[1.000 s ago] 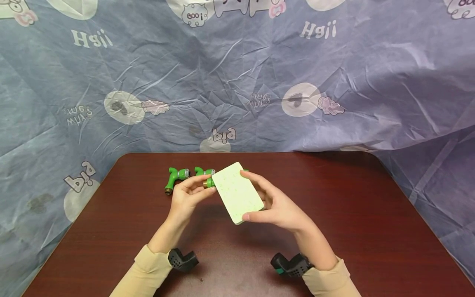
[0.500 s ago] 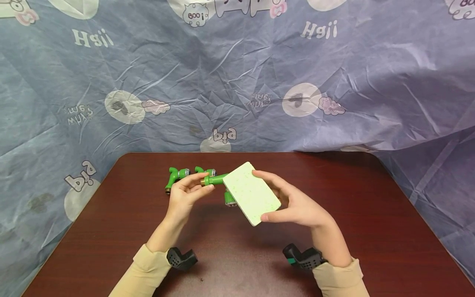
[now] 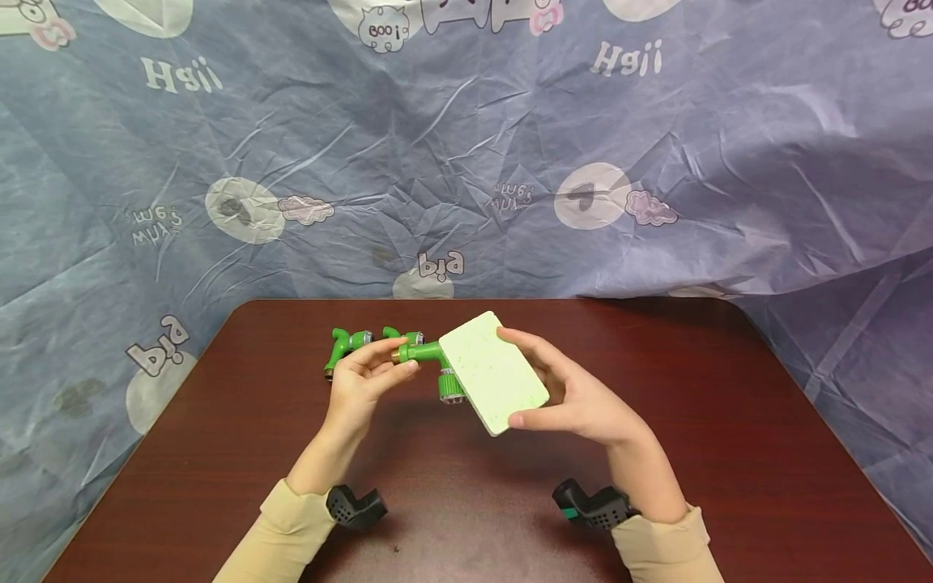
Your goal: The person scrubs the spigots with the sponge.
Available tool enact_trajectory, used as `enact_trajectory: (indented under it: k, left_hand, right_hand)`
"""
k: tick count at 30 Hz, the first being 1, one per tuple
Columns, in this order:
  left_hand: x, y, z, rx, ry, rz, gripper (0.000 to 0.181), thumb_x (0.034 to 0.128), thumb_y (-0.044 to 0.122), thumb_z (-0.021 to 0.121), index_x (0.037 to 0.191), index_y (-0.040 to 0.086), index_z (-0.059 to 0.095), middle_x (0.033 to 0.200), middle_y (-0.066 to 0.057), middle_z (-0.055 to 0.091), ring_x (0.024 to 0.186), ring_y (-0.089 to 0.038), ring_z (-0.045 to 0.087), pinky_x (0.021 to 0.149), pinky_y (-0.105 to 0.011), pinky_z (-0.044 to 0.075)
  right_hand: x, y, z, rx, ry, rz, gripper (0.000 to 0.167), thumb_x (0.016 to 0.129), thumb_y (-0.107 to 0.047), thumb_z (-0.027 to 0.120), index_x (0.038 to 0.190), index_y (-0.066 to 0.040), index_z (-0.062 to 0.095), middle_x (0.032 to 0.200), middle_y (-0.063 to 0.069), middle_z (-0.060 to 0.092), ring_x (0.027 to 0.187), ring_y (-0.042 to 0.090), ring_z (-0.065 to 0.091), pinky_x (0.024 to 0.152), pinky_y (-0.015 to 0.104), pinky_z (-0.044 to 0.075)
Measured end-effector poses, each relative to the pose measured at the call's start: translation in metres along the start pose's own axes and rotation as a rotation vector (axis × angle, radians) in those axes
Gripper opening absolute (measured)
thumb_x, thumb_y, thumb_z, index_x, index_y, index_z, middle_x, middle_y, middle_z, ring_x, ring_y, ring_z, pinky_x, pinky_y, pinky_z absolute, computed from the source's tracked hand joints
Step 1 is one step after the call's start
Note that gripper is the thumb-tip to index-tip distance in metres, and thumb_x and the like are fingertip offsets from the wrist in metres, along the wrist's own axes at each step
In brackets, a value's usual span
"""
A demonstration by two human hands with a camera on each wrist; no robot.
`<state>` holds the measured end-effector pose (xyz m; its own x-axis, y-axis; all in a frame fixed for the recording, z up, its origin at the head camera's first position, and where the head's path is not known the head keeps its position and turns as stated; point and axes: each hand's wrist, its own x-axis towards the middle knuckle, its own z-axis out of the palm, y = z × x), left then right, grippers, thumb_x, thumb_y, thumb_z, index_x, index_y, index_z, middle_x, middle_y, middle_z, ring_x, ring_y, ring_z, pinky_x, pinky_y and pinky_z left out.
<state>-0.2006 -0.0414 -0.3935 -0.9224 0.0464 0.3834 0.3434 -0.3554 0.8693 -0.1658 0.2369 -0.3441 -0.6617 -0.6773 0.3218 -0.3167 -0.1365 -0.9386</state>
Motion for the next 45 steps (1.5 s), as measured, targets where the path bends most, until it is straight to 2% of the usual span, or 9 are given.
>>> enact_trajectory:
  k: [5,7,10,14,18,20,29,37,45]
  left_hand:
    - [0.001,-0.001,-0.001,-0.001,0.003,0.008,0.04,0.0716,-0.016,0.07,0.11,-0.019,0.058,0.1,-0.013,0.068,0.076,-0.014,0.068,0.07,-0.034,0.057]
    - [0.001,-0.001,-0.001,-0.003,0.003,0.006,0.04,0.0718,-0.016,0.07,0.11,-0.019,0.058,0.098,-0.008,0.069,0.076,-0.014,0.068,0.07,-0.033,0.057]
    - [0.001,-0.001,-0.001,-0.007,0.002,0.006,0.04,0.0716,-0.017,0.07,0.11,-0.019,0.058,0.1,-0.013,0.068,0.076,-0.014,0.067,0.07,-0.033,0.057]
    - [0.0,-0.001,0.0,-0.01,-0.001,-0.005,0.041,0.0708,-0.016,0.07,0.11,-0.019,0.058,0.101,-0.02,0.066,0.076,-0.014,0.067,0.071,-0.034,0.057]
    - [-0.001,-0.001,0.003,-0.018,-0.009,-0.032,0.041,0.0706,-0.016,0.071,0.109,-0.02,0.057,0.099,-0.012,0.068,0.076,-0.014,0.067,0.071,-0.033,0.057]
    - [-0.002,0.0,0.004,-0.02,-0.014,-0.045,0.041,0.0705,-0.016,0.07,0.109,-0.021,0.057,0.097,-0.007,0.069,0.075,-0.014,0.067,0.071,-0.033,0.057]
    - [-0.004,0.0,0.007,-0.014,-0.04,-0.057,0.039,0.0709,-0.016,0.071,0.108,-0.019,0.059,0.095,-0.003,0.069,0.075,-0.013,0.067,0.071,-0.033,0.057]
    - [-0.005,-0.001,0.008,-0.007,-0.058,-0.064,0.041,0.0713,-0.016,0.07,0.11,-0.02,0.057,0.094,-0.001,0.068,0.075,-0.012,0.067,0.071,-0.031,0.057]
    - [-0.007,-0.002,0.008,0.004,-0.066,-0.083,0.038,0.0724,-0.015,0.07,0.109,-0.018,0.059,0.091,-0.001,0.068,0.074,-0.012,0.067,0.07,-0.03,0.057]
  right_hand:
    - [-0.001,-0.002,0.001,-0.091,-0.109,-0.036,0.085,0.077,0.018,0.062,0.146,0.003,0.015,0.129,0.021,0.039,0.101,0.025,0.055,0.078,0.034,0.053]
    - [-0.002,-0.003,0.0,-0.137,-0.128,-0.051,0.084,0.077,0.017,0.063,0.145,0.004,0.017,0.129,0.021,0.04,0.102,0.025,0.054,0.078,0.033,0.053]
    - [-0.003,-0.005,0.0,-0.159,-0.127,-0.051,0.083,0.077,0.016,0.064,0.145,0.004,0.017,0.128,0.021,0.041,0.101,0.024,0.054,0.078,0.033,0.052]
    - [-0.004,-0.004,-0.001,-0.102,-0.079,-0.017,0.086,0.077,0.018,0.062,0.147,0.001,0.015,0.129,0.021,0.039,0.099,0.025,0.056,0.076,0.034,0.054]
    - [-0.003,-0.002,-0.002,-0.038,0.003,-0.003,0.088,0.077,0.021,0.06,0.148,-0.001,0.014,0.132,0.019,0.037,0.097,0.024,0.058,0.076,0.034,0.055]
    - [-0.002,-0.001,-0.003,-0.038,0.047,-0.008,0.088,0.076,0.021,0.06,0.148,-0.002,0.015,0.134,0.017,0.037,0.097,0.022,0.059,0.075,0.033,0.055]
    - [0.002,0.004,-0.001,-0.041,0.176,-0.032,0.088,0.077,0.02,0.06,0.149,-0.008,0.018,0.135,0.014,0.039,0.108,0.02,0.053,0.079,0.029,0.054]
    - [0.006,0.011,0.002,-0.007,0.228,-0.043,0.089,0.076,0.02,0.061,0.15,-0.008,0.02,0.14,0.012,0.035,0.112,0.02,0.051,0.08,0.029,0.054]
    - [0.007,0.011,0.004,-0.005,0.232,-0.058,0.089,0.075,0.021,0.062,0.149,-0.006,0.021,0.14,0.012,0.036,0.111,0.018,0.052,0.08,0.028,0.054]
